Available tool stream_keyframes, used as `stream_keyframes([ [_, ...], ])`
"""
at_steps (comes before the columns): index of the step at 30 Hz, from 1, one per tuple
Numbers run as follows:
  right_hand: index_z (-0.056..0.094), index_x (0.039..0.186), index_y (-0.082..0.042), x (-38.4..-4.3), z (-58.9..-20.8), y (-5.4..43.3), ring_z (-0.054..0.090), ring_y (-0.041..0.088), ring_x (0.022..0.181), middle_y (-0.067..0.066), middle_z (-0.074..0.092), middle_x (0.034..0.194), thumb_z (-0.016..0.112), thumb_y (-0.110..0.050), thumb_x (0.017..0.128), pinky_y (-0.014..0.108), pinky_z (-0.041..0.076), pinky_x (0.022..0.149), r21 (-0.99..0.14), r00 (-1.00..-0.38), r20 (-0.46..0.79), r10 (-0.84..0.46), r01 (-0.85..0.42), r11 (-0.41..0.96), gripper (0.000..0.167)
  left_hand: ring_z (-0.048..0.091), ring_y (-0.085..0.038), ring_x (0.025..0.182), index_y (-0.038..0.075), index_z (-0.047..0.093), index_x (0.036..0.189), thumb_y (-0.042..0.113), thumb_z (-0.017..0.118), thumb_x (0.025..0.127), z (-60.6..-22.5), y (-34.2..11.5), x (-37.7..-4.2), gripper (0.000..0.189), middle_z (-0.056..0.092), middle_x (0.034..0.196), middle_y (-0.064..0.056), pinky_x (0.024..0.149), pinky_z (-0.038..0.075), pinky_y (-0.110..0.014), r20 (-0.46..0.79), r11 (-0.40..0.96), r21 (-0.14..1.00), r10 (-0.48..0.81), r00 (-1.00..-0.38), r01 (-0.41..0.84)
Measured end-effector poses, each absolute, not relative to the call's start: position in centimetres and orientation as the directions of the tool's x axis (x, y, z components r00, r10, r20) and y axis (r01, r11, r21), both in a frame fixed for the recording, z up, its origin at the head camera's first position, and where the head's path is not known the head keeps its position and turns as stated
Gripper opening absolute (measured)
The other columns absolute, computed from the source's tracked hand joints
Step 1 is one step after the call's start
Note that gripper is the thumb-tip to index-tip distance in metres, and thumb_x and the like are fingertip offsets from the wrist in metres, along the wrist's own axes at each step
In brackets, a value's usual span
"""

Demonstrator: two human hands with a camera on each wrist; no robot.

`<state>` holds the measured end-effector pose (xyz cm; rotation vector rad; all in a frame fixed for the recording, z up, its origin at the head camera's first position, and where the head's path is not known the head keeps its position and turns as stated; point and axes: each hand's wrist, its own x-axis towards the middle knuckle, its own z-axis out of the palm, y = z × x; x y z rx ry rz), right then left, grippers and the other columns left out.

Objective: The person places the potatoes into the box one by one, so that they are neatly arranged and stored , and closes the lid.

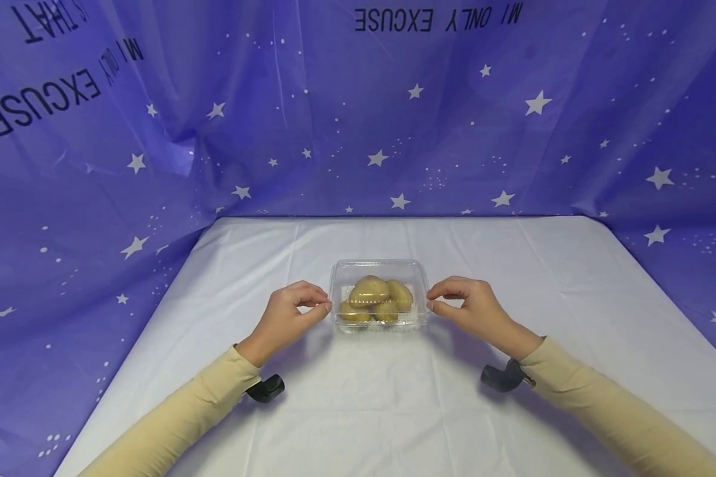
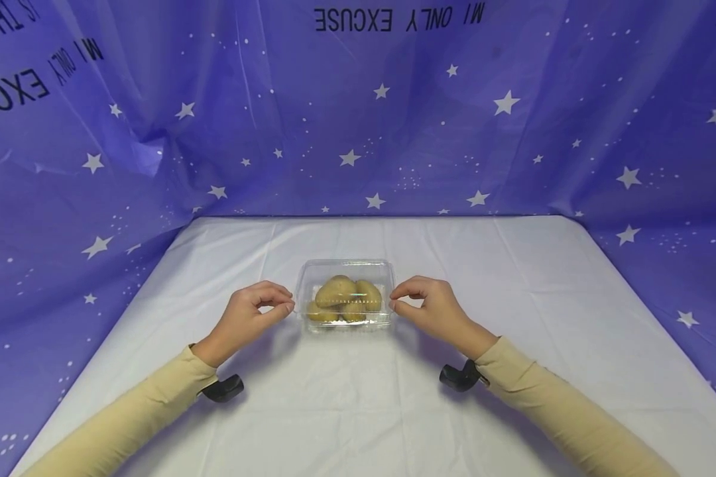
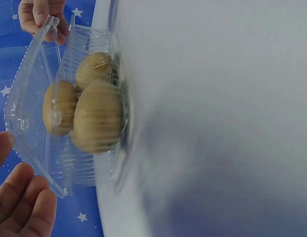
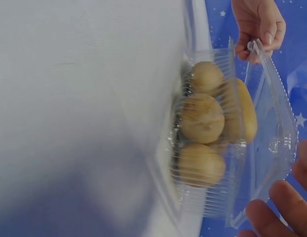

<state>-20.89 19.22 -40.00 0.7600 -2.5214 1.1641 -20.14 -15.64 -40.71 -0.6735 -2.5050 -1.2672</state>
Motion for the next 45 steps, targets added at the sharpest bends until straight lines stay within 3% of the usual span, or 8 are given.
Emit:
stream_keyframes([
  [6,0.079,0.091,-0.006,-20.9,-41.2,19.2,0.07,0.007,0.088,0.003,0.078,0.09,0.079,0.0,0.08,0.037,0.062,0.081,-0.629,-0.834,0.452,-0.318,-0.55,0.549,0.012,0.072,-0.021,0.088,0.007,0.078,0.083,0.004,0.076,0.086,-41.8,-15.3,-19.7,0.005,0.075,0.099,-0.009,0.082,0.061,-0.029,0.378,0.452,0.771,0.242,-0.893,0.449],
  [11,0.079,0.092,-0.005,-20.7,-41.9,19.0,0.072,0.016,0.087,0.005,0.078,0.092,0.081,0.002,0.079,0.04,0.063,0.08,-0.651,-0.847,0.438,-0.301,-0.529,0.545,0.015,0.07,-0.012,0.086,0.002,0.077,0.085,0.008,0.078,0.086,-43.1,-15.2,-19.6,0.006,0.074,0.1,-0.011,0.08,0.06,-0.024,0.335,0.414,0.821,0.209,-0.919,0.393],
  [14,0.076,0.097,0.0,-20.4,-42.0,19.0,0.074,0.022,0.087,0.013,0.077,0.096,0.08,0.002,0.08,0.038,0.063,0.079,-0.694,-0.868,0.407,-0.285,-0.497,0.521,0.018,0.067,-0.006,0.084,0.001,0.077,0.089,0.008,0.078,0.086,-43.7,-15.2,-19.5,0.007,0.074,0.103,-0.012,0.078,0.058,-0.021,0.284,0.385,0.861,0.178,-0.942,0.332],
  [17,0.071,0.11,0.005,-20.3,-42.2,19.0,0.074,0.018,0.084,0.019,0.075,0.1,0.078,0.0,0.083,0.029,0.062,0.076,-0.764,-0.908,0.325,-0.264,-0.417,0.492,0.029,0.068,-0.006,0.079,0.0,0.075,0.094,0.003,0.074,0.087,-44.1,-15.0,-19.4,0.008,0.074,0.101,-0.012,0.072,0.057,-0.022,0.177,0.314,0.923,0.161,-0.971,0.22],
  [22,0.039,0.149,0.009,-20.2,-42.8,19.2,0.071,0.01,0.07,0.017,0.074,0.089,0.066,-0.004,0.093,0.028,0.06,0.064,-0.923,-0.942,0.083,-0.326,-0.196,0.332,0.064,0.071,-0.013,0.072,-0.007,0.064,0.105,0.001,0.063,0.092,-44.4,-14.8,-19.4,0.015,0.07,0.093,-0.006,0.069,0.062,-0.029,-0.043,0.099,0.995,0.208,-0.977,-0.023],
  [25,0.012,0.159,0.009,-20.3,-43.1,19.2,0.07,0.013,0.062,0.008,0.073,0.077,0.056,-0.004,0.099,0.031,0.061,0.059,-0.977,-0.91,-0.019,-0.414,-0.071,0.2,0.075,0.072,-0.013,0.068,-0.004,0.058,0.106,0.001,0.06,0.095,-44.4,-14.8,-19.4,0.012,0.073,0.09,-0.006,0.067,0.063,-0.032,-0.121,0.002,0.992,0.247,-0.961,-0.125],
  [27,0.005,0.16,0.007,-20.3,-43.3,19.1,0.07,0.012,0.06,0.001,0.072,0.073,0.052,-0.004,0.101,0.031,0.06,0.058,-0.988,-0.896,-0.047,-0.442,-0.023,0.15,0.076,0.072,-0.013,0.067,0.0,0.056,0.105,0.001,0.059,0.095,-44.5,-14.8,-19.4,0.01,0.076,0.087,-0.01,0.066,0.063,-0.032,-0.144,-0.037,0.986,0.27,-0.952,-0.16],
  [45,0.014,0.159,0.008,-20.0,-44.1,18.5,0.059,0.005,0.05,-0.007,0.064,0.065,0.052,0.001,0.099,0.022,0.053,0.051,-0.997,-0.927,-0.02,-0.374,-0.011,0.081,0.071,0.072,-0.012,0.068,0.005,0.053,0.1,-0.005,0.054,0.094,-44.6,-14.4,-19.6,0.012,0.073,0.076,-0.002,0.067,0.063,-0.03,-0.128,-0.133,0.976,0.297,-0.946,-0.174],
])
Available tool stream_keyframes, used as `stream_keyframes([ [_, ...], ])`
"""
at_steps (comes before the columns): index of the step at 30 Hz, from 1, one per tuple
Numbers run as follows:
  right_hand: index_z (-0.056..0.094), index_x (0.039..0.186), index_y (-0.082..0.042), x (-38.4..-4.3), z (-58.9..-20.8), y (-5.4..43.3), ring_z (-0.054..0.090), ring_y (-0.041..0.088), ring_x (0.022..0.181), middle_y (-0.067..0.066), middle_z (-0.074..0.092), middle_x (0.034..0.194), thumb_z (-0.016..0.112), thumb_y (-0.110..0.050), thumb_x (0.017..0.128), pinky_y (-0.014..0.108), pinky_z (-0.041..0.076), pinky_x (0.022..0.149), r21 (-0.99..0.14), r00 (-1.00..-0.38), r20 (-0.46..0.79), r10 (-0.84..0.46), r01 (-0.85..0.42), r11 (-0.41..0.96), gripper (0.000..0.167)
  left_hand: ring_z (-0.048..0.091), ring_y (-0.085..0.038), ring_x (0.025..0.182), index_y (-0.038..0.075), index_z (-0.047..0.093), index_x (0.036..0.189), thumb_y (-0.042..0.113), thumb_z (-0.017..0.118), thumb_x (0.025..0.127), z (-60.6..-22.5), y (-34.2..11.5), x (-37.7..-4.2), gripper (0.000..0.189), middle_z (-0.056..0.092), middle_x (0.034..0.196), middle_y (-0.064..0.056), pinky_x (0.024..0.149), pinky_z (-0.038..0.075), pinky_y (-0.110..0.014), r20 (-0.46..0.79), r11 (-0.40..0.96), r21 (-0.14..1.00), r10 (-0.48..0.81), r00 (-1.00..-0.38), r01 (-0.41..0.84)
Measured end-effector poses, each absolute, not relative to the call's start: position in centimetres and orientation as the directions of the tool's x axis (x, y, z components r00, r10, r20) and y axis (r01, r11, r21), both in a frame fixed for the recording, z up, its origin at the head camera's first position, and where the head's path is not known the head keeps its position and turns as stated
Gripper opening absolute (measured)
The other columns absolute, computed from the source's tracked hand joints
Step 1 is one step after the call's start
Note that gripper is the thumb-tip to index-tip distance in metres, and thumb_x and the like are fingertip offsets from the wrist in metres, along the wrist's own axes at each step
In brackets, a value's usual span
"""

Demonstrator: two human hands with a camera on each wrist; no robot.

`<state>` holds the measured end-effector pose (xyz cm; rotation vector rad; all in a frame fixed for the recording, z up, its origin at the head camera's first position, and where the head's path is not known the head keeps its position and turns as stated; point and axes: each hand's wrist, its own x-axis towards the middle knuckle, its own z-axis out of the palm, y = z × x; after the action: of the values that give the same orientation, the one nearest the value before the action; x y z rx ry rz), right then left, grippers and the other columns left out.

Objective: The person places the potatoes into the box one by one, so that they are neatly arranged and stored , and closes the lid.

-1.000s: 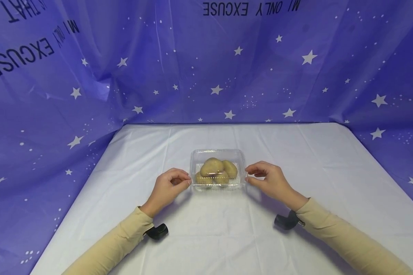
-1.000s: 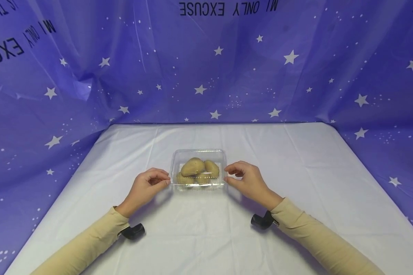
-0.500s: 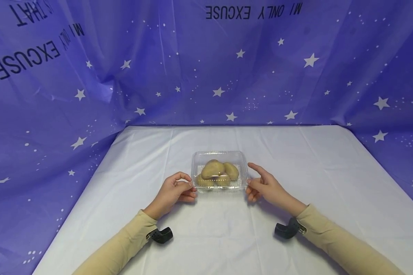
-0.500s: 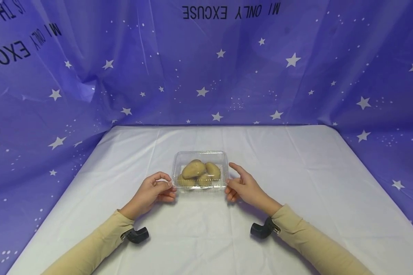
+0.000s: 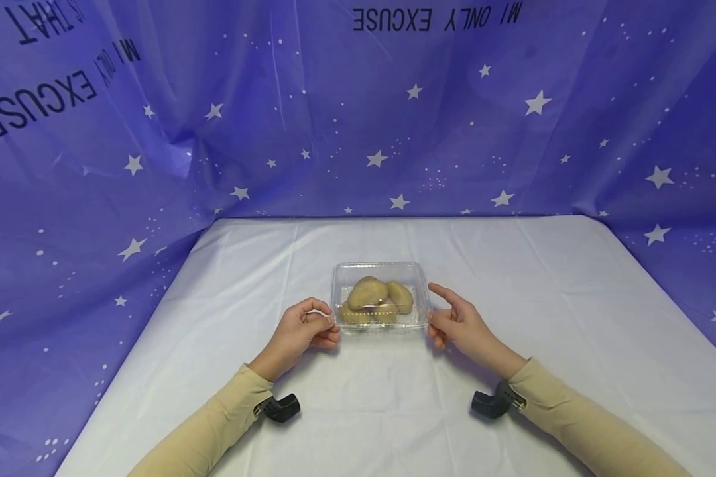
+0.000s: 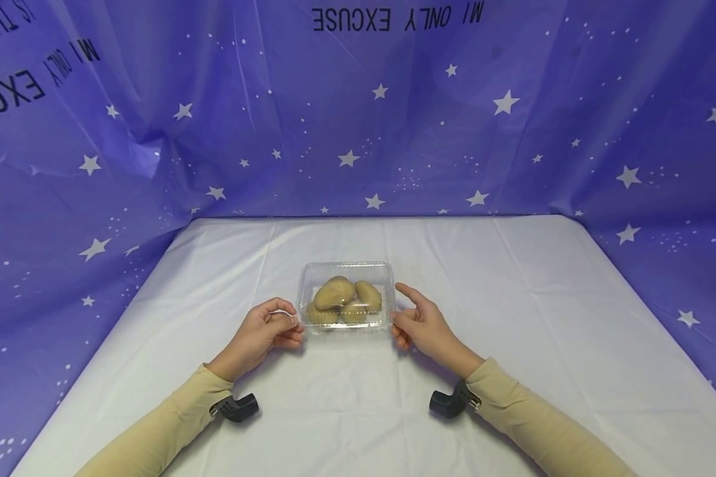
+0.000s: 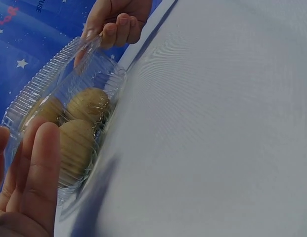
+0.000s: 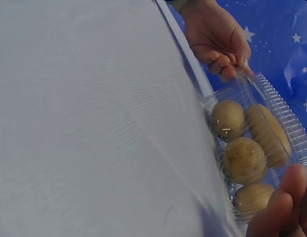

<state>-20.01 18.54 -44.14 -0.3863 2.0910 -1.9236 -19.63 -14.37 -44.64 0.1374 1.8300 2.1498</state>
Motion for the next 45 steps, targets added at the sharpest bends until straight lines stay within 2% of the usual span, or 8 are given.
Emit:
stream_keyframes([
  [7,0.016,0.16,0.005,-19.9,-44.0,18.5,0.058,0.005,0.051,-0.006,0.064,0.064,0.054,0.0,0.098,0.022,0.052,0.051,-0.995,-0.938,-0.059,-0.343,0.029,0.092,0.072,0.072,-0.011,0.068,0.006,0.053,0.101,-0.005,0.053,0.095,-44.8,-14.3,-19.8,0.013,0.073,0.077,-0.002,0.066,0.062,-0.029,-0.131,-0.135,0.974,0.307,-0.943,-0.18],
  [17,0.012,0.16,0.004,-20.0,-44.1,18.4,0.071,0.009,0.064,-0.002,0.077,0.078,0.048,-0.002,0.101,0.027,0.06,0.061,-0.995,-0.933,-0.096,-0.348,0.082,0.055,0.07,0.072,-0.012,0.068,0.0,0.053,0.106,-0.003,0.053,0.095,-44.7,-14.4,-20.1,0.011,0.073,0.078,-0.002,0.066,0.062,-0.029,-0.093,-0.095,0.988,0.295,-0.951,-0.126],
  [27,0.012,0.161,0.004,-20.4,-43.4,18.4,0.072,0.01,0.063,-0.003,0.076,0.077,0.047,-0.004,0.101,0.028,0.061,0.062,-0.994,-0.93,-0.112,-0.351,0.099,0.056,0.07,0.072,-0.013,0.065,-0.002,0.052,0.111,-0.001,0.056,0.095,-44.5,-14.6,-20.2,0.016,0.074,0.079,-0.006,0.065,0.062,-0.031,-0.077,-0.049,0.994,0.271,-0.96,-0.093],
  [37,0.01,0.161,0.004,-21.1,-43.2,19.0,0.072,0.012,0.065,0.002,0.076,0.08,0.05,-0.008,0.103,0.031,0.062,0.064,-0.991,-0.928,-0.103,-0.359,0.064,0.12,0.071,0.07,-0.014,0.06,0.005,0.053,0.095,0.001,0.056,0.095,-44.3,-14.9,-20.7,0.005,0.07,0.069,0.0,0.059,0.061,-0.03,-0.091,0.056,0.995,0.201,-0.975,-0.081],
  [45,0.011,0.161,0.001,-22.7,-42.3,20.3,0.072,0.014,0.067,0.001,0.073,0.08,0.054,-0.012,0.102,0.033,0.062,0.066,-0.978,-0.949,-0.114,-0.294,0.055,0.202,0.075,0.07,-0.015,0.06,0.002,0.054,0.094,0.006,0.058,0.096,-43.8,-15.8,-22.3,0.005,0.07,0.07,-0.004,0.059,0.061,-0.031,-0.044,0.152,0.988,0.156,-0.987,-0.02],
])
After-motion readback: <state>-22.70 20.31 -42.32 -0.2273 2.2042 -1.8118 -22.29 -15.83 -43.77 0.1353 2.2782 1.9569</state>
